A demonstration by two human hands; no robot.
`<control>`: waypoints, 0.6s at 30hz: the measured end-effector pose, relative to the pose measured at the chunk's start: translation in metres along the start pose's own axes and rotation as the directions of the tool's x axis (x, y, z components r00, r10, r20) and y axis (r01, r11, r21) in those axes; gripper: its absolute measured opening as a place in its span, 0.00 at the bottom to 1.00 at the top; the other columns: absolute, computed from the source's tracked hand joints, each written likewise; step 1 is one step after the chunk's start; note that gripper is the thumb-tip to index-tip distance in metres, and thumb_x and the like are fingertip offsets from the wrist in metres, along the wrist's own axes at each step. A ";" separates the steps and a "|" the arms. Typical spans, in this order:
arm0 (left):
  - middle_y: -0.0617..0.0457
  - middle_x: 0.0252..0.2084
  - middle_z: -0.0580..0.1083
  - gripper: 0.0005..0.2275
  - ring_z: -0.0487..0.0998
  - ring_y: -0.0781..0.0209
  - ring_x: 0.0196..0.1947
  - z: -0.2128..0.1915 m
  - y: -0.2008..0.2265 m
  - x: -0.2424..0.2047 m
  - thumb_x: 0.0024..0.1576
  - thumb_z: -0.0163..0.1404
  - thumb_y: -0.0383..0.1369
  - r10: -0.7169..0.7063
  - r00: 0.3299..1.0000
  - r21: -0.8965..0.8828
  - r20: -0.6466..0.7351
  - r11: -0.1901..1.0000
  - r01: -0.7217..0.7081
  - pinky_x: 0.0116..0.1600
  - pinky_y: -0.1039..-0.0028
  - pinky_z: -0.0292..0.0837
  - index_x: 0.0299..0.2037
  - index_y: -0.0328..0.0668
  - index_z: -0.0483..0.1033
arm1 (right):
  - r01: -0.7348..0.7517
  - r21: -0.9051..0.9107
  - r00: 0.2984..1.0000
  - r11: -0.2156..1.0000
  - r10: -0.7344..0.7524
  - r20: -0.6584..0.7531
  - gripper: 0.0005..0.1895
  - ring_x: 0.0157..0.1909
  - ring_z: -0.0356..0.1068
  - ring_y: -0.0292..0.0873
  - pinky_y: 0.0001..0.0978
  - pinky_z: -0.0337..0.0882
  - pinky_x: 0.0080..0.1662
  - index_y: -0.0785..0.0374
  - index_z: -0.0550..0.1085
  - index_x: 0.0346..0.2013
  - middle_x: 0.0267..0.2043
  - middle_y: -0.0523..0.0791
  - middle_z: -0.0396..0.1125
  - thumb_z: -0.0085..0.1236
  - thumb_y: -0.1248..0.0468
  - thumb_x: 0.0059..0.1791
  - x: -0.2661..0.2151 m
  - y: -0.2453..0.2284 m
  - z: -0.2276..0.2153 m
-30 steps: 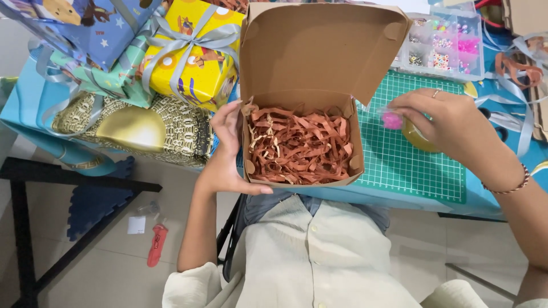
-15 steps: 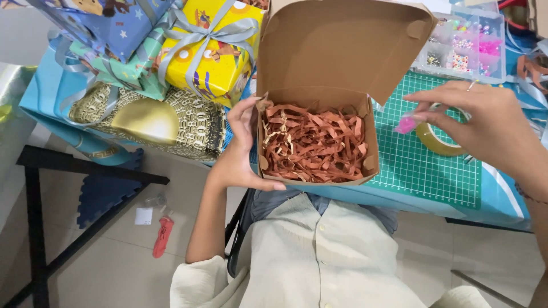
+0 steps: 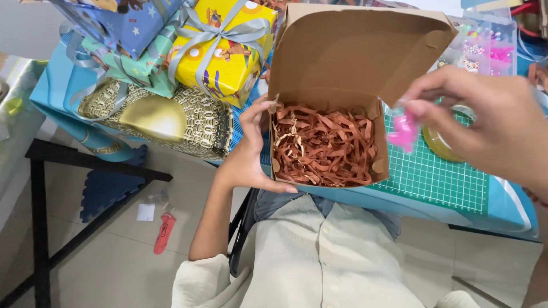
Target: Assembling a cardboard gift box, filling it with shredded paper and small packets, and closing it for wrapping.
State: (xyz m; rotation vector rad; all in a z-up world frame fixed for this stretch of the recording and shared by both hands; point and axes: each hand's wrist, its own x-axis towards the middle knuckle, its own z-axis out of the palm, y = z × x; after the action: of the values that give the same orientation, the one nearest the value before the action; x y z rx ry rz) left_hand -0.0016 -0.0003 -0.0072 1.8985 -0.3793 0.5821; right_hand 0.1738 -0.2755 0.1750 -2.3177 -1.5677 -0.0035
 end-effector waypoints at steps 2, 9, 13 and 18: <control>0.40 0.73 0.40 0.57 0.38 0.43 0.81 0.002 0.000 0.002 0.41 0.71 0.49 -0.012 1.000 0.018 0.010 1.000 0.012 0.85 0.57 0.39 0.70 0.45 0.35 | 0.077 0.095 0.997 0.992 -0.078 0.004 0.08 0.34 0.75 0.39 0.29 0.77 0.37 0.64 0.77 0.45 0.43 0.44 0.76 0.57 0.64 0.54 0.018 -0.018 0.008; 0.44 0.71 0.45 0.57 0.38 0.43 0.81 0.005 0.000 0.004 0.39 0.73 0.49 0.044 0.999 0.084 -0.016 0.996 -0.043 0.86 0.54 0.44 0.69 0.38 0.38 | -0.177 0.230 0.947 0.957 0.101 0.305 0.10 0.30 0.80 0.33 0.29 0.77 0.38 0.52 0.76 0.43 0.35 0.36 0.82 0.63 0.57 0.49 0.075 -0.050 0.052; 0.44 0.71 0.45 0.57 0.39 0.43 0.80 0.005 0.001 0.003 0.39 0.73 0.50 0.046 0.999 0.106 -0.006 0.993 -0.045 0.85 0.54 0.48 0.69 0.37 0.39 | -0.078 -0.034 0.970 0.996 0.083 0.229 0.11 0.38 0.78 0.46 0.53 0.73 0.33 0.53 0.68 0.43 0.38 0.33 0.80 0.60 0.56 0.53 0.079 -0.041 0.085; 0.37 0.72 0.45 0.55 0.41 0.38 0.81 0.002 0.007 0.006 0.40 0.73 0.49 0.040 0.999 0.098 -0.008 0.994 -0.039 0.85 0.53 0.47 0.68 0.39 0.41 | 0.158 -0.433 0.987 0.888 -0.149 0.053 0.11 0.25 0.72 0.47 0.42 0.63 0.21 0.50 0.71 0.40 0.24 0.38 0.71 0.61 0.50 0.54 0.071 -0.022 0.112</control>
State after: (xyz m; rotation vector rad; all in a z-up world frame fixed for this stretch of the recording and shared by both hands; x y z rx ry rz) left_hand 0.0001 -0.0050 0.0006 1.9852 -0.3883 0.6465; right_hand 0.1607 -0.1724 0.0892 -2.5087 -1.9178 -0.4159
